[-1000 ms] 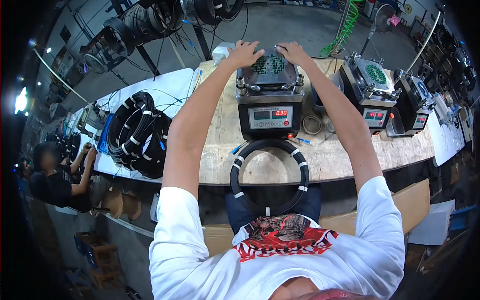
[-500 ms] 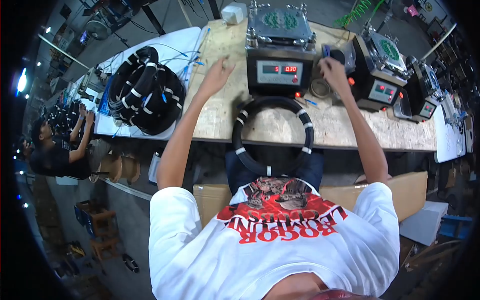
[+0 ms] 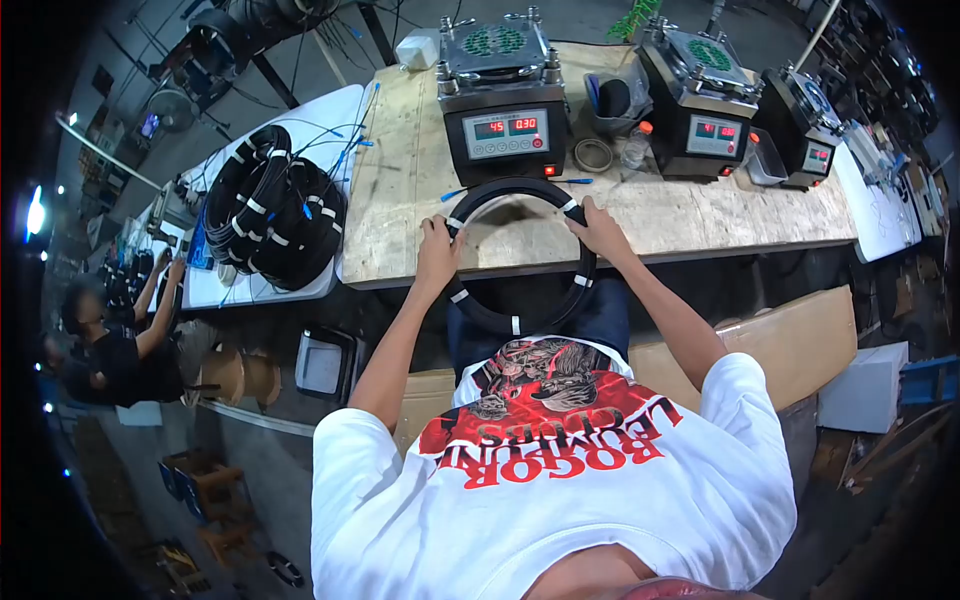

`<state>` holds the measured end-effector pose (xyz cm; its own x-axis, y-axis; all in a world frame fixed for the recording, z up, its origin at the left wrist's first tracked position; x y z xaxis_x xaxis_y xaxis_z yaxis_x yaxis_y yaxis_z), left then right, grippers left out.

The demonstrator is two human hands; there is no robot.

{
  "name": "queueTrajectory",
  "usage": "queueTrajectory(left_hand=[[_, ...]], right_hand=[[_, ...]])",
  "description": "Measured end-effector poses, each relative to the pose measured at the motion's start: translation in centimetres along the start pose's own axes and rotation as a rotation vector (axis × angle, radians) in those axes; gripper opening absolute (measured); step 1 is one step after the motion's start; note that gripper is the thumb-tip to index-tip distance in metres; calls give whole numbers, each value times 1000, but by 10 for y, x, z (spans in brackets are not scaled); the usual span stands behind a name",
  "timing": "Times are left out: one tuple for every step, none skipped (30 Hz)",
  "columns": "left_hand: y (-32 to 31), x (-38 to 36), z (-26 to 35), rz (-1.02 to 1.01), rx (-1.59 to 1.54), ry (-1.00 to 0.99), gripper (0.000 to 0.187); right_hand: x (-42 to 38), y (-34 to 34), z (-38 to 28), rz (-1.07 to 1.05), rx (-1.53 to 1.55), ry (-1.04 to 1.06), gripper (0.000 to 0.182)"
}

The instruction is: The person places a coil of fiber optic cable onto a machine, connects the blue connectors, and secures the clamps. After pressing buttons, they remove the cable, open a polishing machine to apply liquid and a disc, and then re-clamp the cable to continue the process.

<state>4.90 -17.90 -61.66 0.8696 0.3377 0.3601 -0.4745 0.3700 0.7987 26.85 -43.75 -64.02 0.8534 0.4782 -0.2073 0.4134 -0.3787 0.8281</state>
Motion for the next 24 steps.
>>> queueTrajectory(left_hand=[[2,-4,6,34,-38,-43,39],[4,-7,12,69,-76,-86,39],[5,-8,15,103,-114,-131,39],[11,-4,29,150,-56,-291,37],[2,-5,25,55,-271,-100,38],[3,-1,34,84,-297,-105,39],[4,4,44,106,-327,-109,41],[0,11,51,88,-391,-58,47],[2,23,68,140,-372,-165,48],[5,36,87,195,-356,-273,49],[7,48,105,252,-342,-379,51],[11,63,127,223,-448,-335,54],[17,79,152,154,-504,-266,55],[24,95,179,87,-557,-195,56],[22,113,194,20,-608,-124,56],[21,134,209,157,-493,-288,60],[12,152,221,170,-550,-327,59],[13,171,246,180,-607,-367,59],[3,193,255,239,-644,-436,58],[-11,214,261,202,-692,-401,55],[-23,234,269,166,-738,-364,53],[-29,253,283,144,-761,-345,52],[-36,267,295,116,-779,-319,52],[-41,283,308,169,-813,-365,52]], right_hand=[[-12,6,1,15,53,21,52],[-23,10,2,31,106,44,51],[-32,13,6,52,181,70,50],[-39,17,12,76,257,98,50],[-45,23,17,104,332,128,50],[-49,30,25,135,359,111,50],[-54,41,28,140,415,93,50],[-61,53,35,144,469,70,50],[-68,71,41,151,522,47,50],[-74,89,45,186,561,21,50],[-75,107,53,272,584,59,49],[-74,126,62,355,605,99,49],[-72,146,70,437,621,144,48],[-71,170,76,486,655,160,47],[-72,196,79,491,652,106,44],[-70,220,82,565,682,176,43],[-68,245,86,639,711,248,42],[-63,267,91,681,688,250,41],[-53,286,104,683,702,193,39],[-44,305,112,745,690,220,38],[-34,327,119,808,674,249,36],[-24,348,125,851,612,253,36],[-16,365,130,887,553,249,35],[-8,381,132,890,560,227,36]])
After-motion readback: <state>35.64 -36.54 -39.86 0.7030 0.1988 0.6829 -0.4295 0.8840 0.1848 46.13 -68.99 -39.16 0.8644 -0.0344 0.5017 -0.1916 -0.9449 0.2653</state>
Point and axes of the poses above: each hand's wrist, its own x-axis towards the middle knuckle, its own y-axis out of the back of the hand, z = x × y, the point moved 6 cm from there along x, towards the middle knuckle, and after that the axes turned 13 degrees about -y, right-handed, at the moved point
